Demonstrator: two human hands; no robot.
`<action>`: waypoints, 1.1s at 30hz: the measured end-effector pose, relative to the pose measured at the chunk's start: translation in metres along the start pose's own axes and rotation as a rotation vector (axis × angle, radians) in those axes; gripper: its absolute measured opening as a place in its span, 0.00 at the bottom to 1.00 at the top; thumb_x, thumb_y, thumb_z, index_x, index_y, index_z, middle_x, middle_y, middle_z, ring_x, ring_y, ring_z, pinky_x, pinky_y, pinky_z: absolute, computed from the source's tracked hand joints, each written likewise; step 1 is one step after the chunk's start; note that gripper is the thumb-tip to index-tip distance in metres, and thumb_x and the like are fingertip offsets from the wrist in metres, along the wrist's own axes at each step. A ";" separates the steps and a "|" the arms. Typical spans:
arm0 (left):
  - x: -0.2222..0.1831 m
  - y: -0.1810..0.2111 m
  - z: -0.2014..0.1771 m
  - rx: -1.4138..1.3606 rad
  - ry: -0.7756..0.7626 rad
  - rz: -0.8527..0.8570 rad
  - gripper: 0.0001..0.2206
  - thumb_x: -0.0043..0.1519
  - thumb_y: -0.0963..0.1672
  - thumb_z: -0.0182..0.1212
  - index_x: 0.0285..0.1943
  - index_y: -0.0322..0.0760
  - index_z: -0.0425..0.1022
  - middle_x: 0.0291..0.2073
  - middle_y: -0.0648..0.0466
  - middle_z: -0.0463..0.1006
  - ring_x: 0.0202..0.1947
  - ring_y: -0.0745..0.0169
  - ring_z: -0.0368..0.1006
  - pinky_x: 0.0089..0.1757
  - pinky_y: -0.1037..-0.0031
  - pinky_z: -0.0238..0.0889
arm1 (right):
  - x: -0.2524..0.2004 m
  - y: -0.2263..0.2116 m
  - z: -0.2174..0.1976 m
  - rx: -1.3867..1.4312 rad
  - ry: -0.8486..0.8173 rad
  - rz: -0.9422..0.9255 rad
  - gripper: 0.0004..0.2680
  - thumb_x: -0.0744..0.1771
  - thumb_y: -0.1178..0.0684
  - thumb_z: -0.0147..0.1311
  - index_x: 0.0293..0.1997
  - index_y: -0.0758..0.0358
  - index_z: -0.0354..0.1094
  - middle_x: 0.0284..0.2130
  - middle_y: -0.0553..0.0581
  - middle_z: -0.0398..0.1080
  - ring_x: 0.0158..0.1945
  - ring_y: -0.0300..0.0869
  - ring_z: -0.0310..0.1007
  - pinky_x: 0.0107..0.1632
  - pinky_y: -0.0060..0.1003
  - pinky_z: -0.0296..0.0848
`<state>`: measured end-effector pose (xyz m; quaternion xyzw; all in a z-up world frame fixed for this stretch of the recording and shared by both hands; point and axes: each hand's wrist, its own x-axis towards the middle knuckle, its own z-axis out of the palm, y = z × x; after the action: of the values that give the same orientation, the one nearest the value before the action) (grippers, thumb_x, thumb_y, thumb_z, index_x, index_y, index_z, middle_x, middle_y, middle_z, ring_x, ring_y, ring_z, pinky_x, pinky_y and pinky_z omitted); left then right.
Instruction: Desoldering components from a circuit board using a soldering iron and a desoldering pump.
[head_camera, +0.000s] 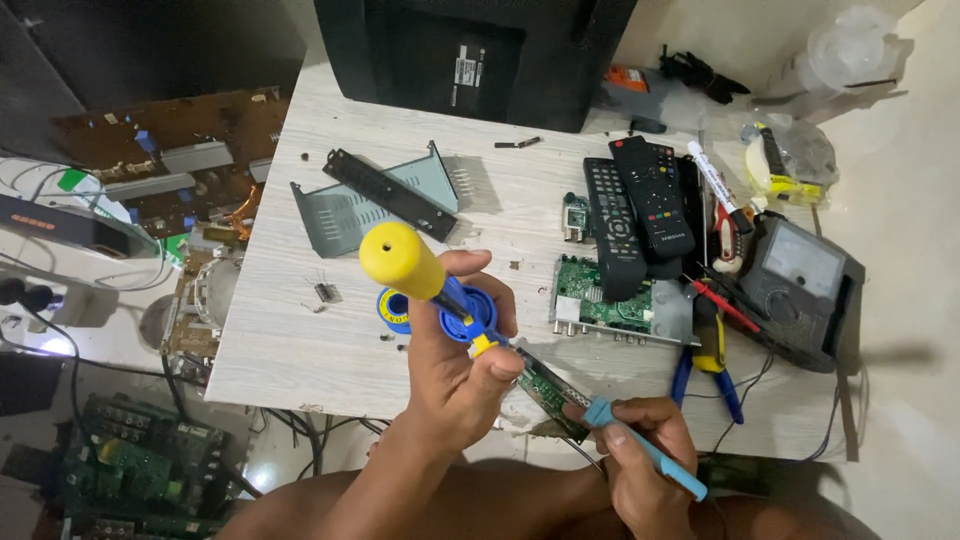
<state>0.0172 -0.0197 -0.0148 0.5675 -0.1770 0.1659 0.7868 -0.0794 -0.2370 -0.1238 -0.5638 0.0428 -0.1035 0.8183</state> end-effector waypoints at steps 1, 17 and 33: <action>0.000 0.000 0.000 0.000 -0.001 -0.001 0.30 0.67 0.52 0.61 0.71 0.35 0.53 0.39 0.50 0.70 0.37 0.65 0.66 0.41 0.76 0.59 | -0.001 0.001 -0.001 0.001 0.002 0.000 0.06 0.65 0.65 0.52 0.44 0.69 0.64 0.31 0.61 0.68 0.32 0.42 0.65 0.47 0.49 0.78; 0.001 -0.001 0.003 0.014 -0.018 -0.005 0.30 0.67 0.53 0.61 0.71 0.37 0.53 0.38 0.50 0.69 0.37 0.64 0.66 0.40 0.76 0.59 | -0.001 -0.001 0.000 -0.063 0.014 0.001 0.06 0.64 0.65 0.54 0.44 0.71 0.65 0.32 0.63 0.70 0.32 0.43 0.69 0.38 0.39 0.72; 0.000 -0.002 0.004 0.014 -0.016 0.006 0.30 0.67 0.53 0.61 0.71 0.36 0.53 0.38 0.49 0.69 0.37 0.64 0.66 0.40 0.76 0.59 | -0.001 -0.001 -0.004 -0.105 0.048 0.065 0.07 0.63 0.66 0.54 0.44 0.71 0.64 0.35 0.66 0.71 0.33 0.45 0.69 0.37 0.39 0.71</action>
<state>0.0177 -0.0242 -0.0155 0.5737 -0.1838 0.1653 0.7809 -0.0814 -0.2402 -0.1247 -0.6016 0.0858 -0.0880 0.7893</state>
